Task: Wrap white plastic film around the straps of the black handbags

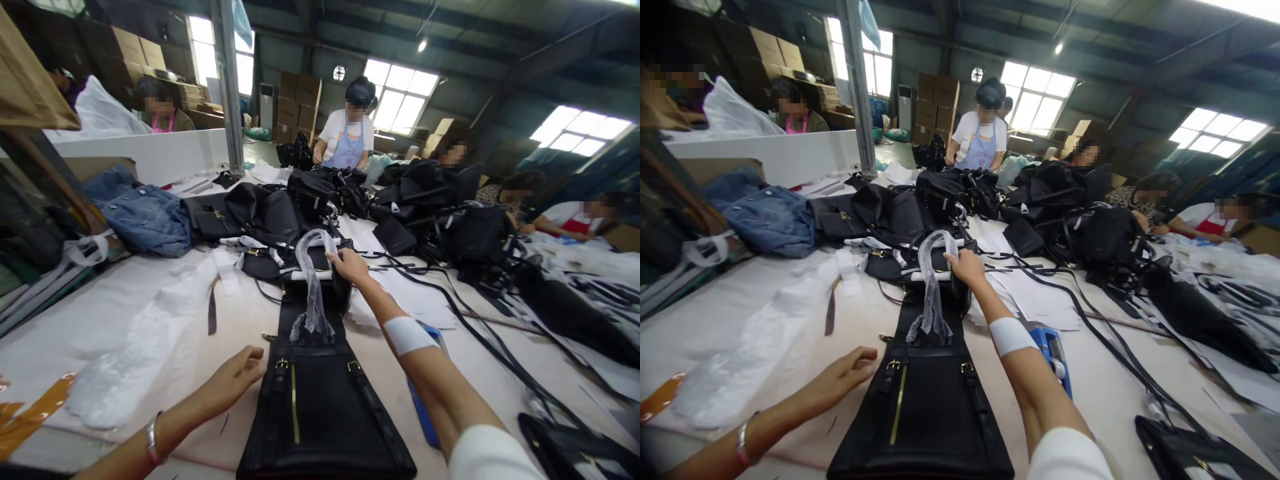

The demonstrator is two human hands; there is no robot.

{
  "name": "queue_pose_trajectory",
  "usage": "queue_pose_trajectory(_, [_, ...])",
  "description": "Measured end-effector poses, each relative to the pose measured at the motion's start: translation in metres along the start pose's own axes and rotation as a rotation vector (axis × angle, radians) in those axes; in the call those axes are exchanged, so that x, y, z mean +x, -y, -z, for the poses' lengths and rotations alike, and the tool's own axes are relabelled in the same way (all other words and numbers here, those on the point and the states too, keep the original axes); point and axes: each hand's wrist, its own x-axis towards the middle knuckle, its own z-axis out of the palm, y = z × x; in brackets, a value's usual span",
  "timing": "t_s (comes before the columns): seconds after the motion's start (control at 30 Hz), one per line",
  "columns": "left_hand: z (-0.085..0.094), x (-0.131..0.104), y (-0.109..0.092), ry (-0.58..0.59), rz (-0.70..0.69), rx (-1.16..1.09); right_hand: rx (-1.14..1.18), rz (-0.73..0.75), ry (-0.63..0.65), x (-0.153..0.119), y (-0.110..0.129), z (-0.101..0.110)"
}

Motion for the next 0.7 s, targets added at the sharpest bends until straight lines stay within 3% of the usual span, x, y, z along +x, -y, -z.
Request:
queue_pose_trajectory(0.13, [0.022, -0.022, 0.031, -0.161, -0.047, 0.146, -0.147, 0.096, -0.124, -0.056, -0.044, 0.003])
queue_pose_trajectory(0.17, [0.027, -0.026, 0.036, -0.194, -0.049, 0.164, -0.177, 0.104, -0.085, -0.078, -0.059, 0.002])
queue_pose_trajectory(0.2, [0.029, -0.030, 0.037, -0.198, -0.021, 0.154, -0.178, 0.075, 0.037, -0.102, -0.073, 0.001])
queue_pose_trajectory(0.23, [0.029, -0.032, 0.036, -0.173, 0.038, 0.115, -0.143, 0.020, 0.168, -0.126, -0.088, -0.002])
queue_pose_trajectory(0.3, [0.019, -0.034, 0.025, -0.060, 0.171, -0.043, -0.007, -0.111, 0.309, -0.172, -0.111, -0.011])
queue_pose_trajectory(0.4, [-0.012, -0.031, 0.002, 0.138, 0.151, -0.333, 0.079, -0.186, 0.309, -0.222, -0.121, -0.024])
queue_pose_trajectory(0.53, [-0.034, -0.019, -0.012, 0.247, 0.049, -0.509, 0.069, -0.185, 0.219, -0.238, -0.111, -0.031])
queue_pose_trajectory(0.6, [-0.030, -0.011, -0.011, 0.273, 0.080, -0.553, 0.059, -0.143, 0.238, -0.232, -0.113, -0.026])
queue_pose_trajectory(0.7, [-0.016, -0.002, -0.008, 0.214, 0.160, -0.553, -0.008, -0.097, 0.211, -0.217, -0.132, -0.010])
